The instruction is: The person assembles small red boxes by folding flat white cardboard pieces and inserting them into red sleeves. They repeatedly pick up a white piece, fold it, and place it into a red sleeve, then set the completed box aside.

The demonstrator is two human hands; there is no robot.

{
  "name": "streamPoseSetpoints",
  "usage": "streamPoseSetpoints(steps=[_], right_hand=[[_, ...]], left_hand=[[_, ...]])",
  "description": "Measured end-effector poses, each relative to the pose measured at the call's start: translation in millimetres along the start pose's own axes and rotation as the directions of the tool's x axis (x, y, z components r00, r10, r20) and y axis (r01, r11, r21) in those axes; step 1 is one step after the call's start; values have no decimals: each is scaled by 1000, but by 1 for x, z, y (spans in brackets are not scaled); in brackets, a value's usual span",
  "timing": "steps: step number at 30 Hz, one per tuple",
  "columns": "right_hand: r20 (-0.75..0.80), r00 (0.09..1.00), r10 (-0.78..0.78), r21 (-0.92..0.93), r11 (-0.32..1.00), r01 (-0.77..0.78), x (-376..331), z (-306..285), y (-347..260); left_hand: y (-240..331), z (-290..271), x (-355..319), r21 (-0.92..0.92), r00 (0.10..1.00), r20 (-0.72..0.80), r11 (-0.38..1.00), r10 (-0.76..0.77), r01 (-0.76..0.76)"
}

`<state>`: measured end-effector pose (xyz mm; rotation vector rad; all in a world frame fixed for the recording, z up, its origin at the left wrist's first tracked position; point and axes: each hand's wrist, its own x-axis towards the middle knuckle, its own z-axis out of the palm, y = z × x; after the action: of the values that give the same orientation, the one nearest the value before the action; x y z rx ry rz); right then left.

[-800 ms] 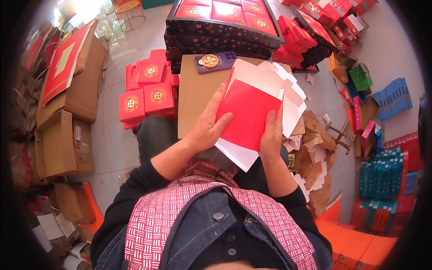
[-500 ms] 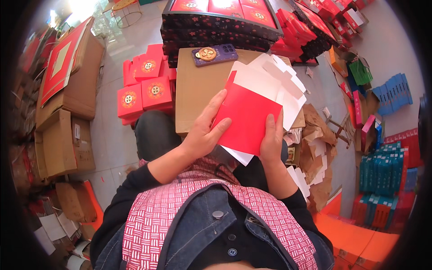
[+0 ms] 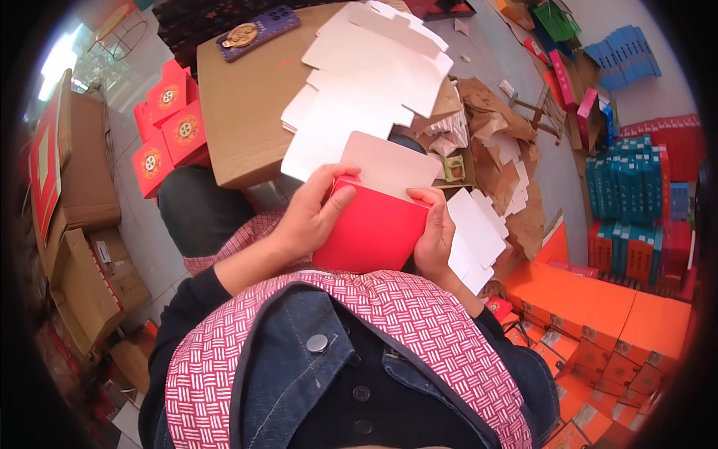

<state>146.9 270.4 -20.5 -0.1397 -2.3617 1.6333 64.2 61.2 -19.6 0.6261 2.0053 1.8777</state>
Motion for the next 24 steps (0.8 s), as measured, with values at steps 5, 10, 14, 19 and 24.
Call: streamPoseSetpoints(steps=[5,10,14,19,24], right_hand=[[-123,992,-39,-90,996,28,2,-10,16],[-174,949,-264,300,904,306,10,-17,18],[220,972,81,365,917,-159,52,-53,-4],[638,763,99,108,970,-216,97,-54,-23],[712,682,167,31,963,-268,96,-37,-41]], left_hand=[[0,8,21,64,992,54,991,118,-121],[-3,12,17,63,992,50,991,117,-120],[-1,15,15,99,985,56,981,161,-166],[6,17,15,140,972,32,962,231,-233],[8,20,13,128,979,-12,971,206,-203]])
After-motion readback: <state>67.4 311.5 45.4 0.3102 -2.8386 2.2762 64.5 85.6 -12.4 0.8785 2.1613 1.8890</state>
